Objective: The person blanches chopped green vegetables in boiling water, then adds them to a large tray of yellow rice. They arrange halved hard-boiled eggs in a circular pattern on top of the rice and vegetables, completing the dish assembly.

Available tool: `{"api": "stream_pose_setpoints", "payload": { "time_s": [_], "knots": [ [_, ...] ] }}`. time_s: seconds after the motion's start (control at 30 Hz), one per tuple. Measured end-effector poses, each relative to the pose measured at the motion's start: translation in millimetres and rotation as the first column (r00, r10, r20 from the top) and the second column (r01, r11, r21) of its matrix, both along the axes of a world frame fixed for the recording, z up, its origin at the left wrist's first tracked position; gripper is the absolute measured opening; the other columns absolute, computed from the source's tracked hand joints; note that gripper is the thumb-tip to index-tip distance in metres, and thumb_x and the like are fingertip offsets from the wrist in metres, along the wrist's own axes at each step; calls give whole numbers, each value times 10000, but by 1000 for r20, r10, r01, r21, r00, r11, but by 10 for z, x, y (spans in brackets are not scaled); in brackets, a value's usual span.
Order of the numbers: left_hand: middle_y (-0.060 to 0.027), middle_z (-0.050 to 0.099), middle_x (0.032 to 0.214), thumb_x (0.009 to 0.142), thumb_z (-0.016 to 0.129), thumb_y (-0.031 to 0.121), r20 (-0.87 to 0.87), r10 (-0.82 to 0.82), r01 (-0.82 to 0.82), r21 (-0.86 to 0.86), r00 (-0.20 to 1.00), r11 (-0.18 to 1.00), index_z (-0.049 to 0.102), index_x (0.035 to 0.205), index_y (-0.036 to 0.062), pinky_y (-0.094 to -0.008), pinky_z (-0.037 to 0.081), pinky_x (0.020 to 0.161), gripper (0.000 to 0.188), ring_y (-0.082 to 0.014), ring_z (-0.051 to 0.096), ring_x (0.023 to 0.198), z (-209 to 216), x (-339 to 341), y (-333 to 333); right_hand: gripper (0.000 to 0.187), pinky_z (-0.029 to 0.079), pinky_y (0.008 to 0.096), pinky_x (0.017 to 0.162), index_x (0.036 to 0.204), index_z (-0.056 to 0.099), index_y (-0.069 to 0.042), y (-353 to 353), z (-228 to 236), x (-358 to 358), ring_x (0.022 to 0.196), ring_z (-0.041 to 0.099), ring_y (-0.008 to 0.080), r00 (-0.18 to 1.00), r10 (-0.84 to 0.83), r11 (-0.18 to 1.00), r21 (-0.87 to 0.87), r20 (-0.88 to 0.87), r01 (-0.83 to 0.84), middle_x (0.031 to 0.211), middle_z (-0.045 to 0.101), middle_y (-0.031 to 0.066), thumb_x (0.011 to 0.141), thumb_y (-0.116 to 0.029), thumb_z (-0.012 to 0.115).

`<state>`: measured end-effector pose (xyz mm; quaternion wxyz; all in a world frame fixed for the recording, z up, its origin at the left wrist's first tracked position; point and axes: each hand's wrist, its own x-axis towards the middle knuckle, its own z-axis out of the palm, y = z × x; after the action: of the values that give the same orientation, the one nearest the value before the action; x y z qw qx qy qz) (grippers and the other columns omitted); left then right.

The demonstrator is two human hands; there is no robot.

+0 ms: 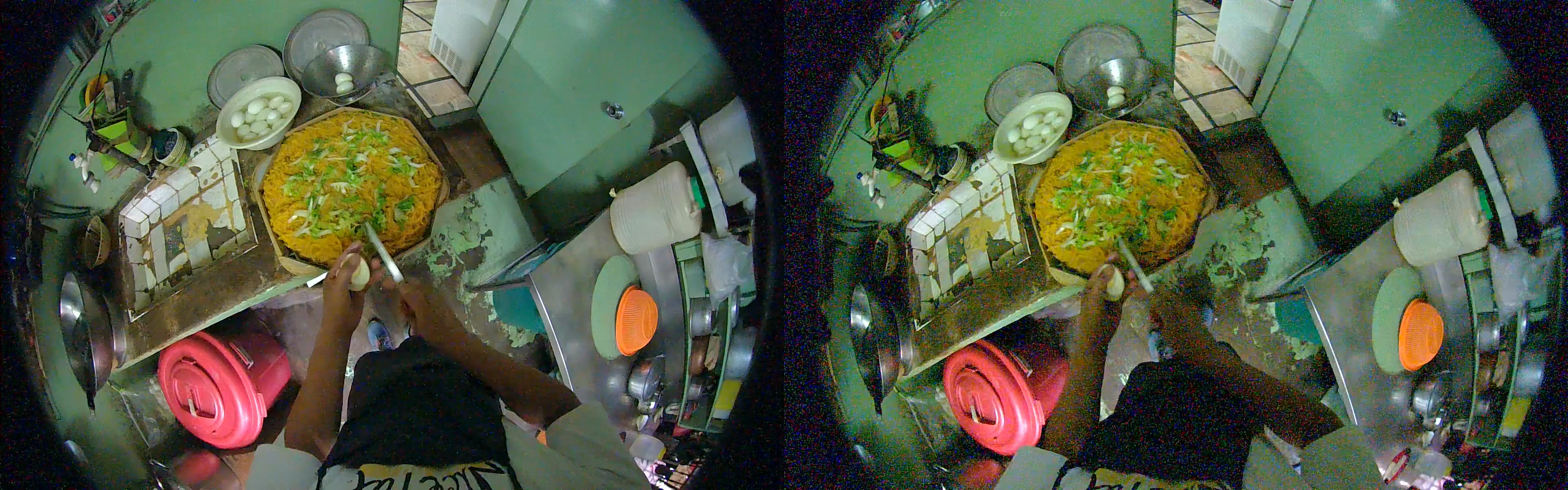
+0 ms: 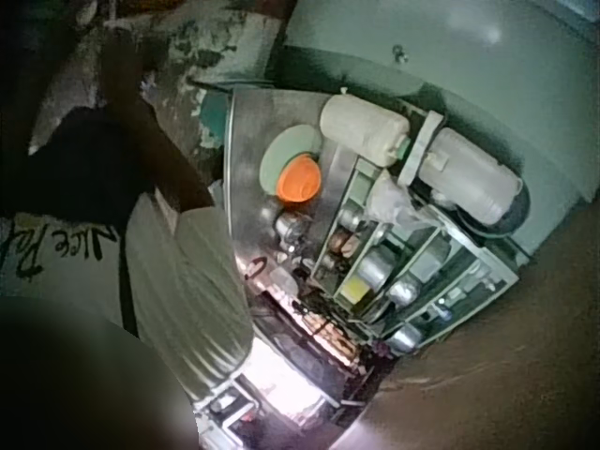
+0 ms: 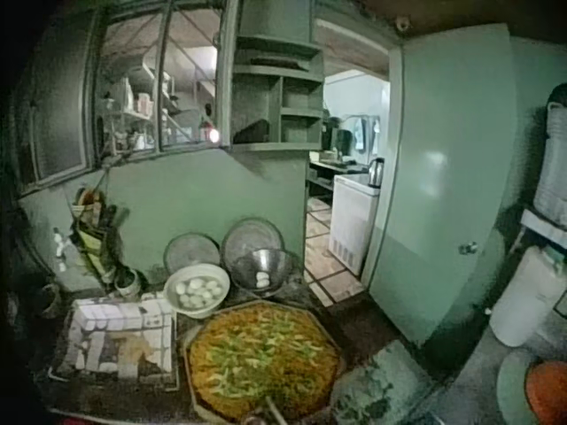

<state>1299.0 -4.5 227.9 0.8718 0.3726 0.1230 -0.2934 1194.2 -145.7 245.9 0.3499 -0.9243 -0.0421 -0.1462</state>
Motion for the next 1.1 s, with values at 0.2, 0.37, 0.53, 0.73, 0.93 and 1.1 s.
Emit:
{"api": "stream_pose_setpoints", "payload": {
  "time_s": [0.2,0.37,0.53,0.73,0.93,1.1],
  "knots": [
    [-123,614,1067,874,589,113,386,-107,-7,284,916,959,527,1204,16,-364,566,820,349,-235,622,999,-27,108,-414,284,481,398,755,1170,584,-60,-512,206,-1,855,598,308,965,-140,945,262,-222,197,959,615,173,899,-121,530],
    [-135,595,1118,876,503,36,85,-43,29,149,995,988,466,1271,14,-398,543,865,397,-258,620,995,-52,89,-764,289,485,377,690,1175,589,-68,-790,217,-28,769,603,276,968,-80,944,294,-237,150,897,613,146,892,-118,553],
    [-150,594,1112,883,479,39,111,-29,7,193,993,981,482,1235,-17,-408,527,881,356,-301,616,1015,13,67,-1008,279,480,377,682,1164,594,-72,-1068,85,67,762,595,282,976,-51,955,274,-213,110,902,614,143,891,-108,550],
    [-172,590,1101,880,484,43,35,-13,2,301,999,954,495,1175,-52,-422,509,914,310,-322,618,1006,80,53,-1153,281,478,387,734,1159,607,-77,-1260,-98,157,844,600,307,975,-1,917,389,-222,90,949,623,141,885,-93,544],
    [-207,609,1060,833,576,53,315,-147,-30,494,938,869,540,1110,-21,-380,513,853,289,-332,622,957,-68,54,-1093,294,492,378,777,1191,591,-68,-1319,-290,244,885,616,313,960,38,901,425,-276,87,979,640,153,909,-109,519],
    [-246,612,1031,762,657,10,531,-259,-133,591,807,796,575,1052,-4,-386,521,814,302,-385,618,922,-215,172,-1071,285,503,350,735,1188,582,-42,-1378,-325,453,804,629,252,814,118,761,578,-569,294,929,659,124,944,-165,498]
  ]
}}
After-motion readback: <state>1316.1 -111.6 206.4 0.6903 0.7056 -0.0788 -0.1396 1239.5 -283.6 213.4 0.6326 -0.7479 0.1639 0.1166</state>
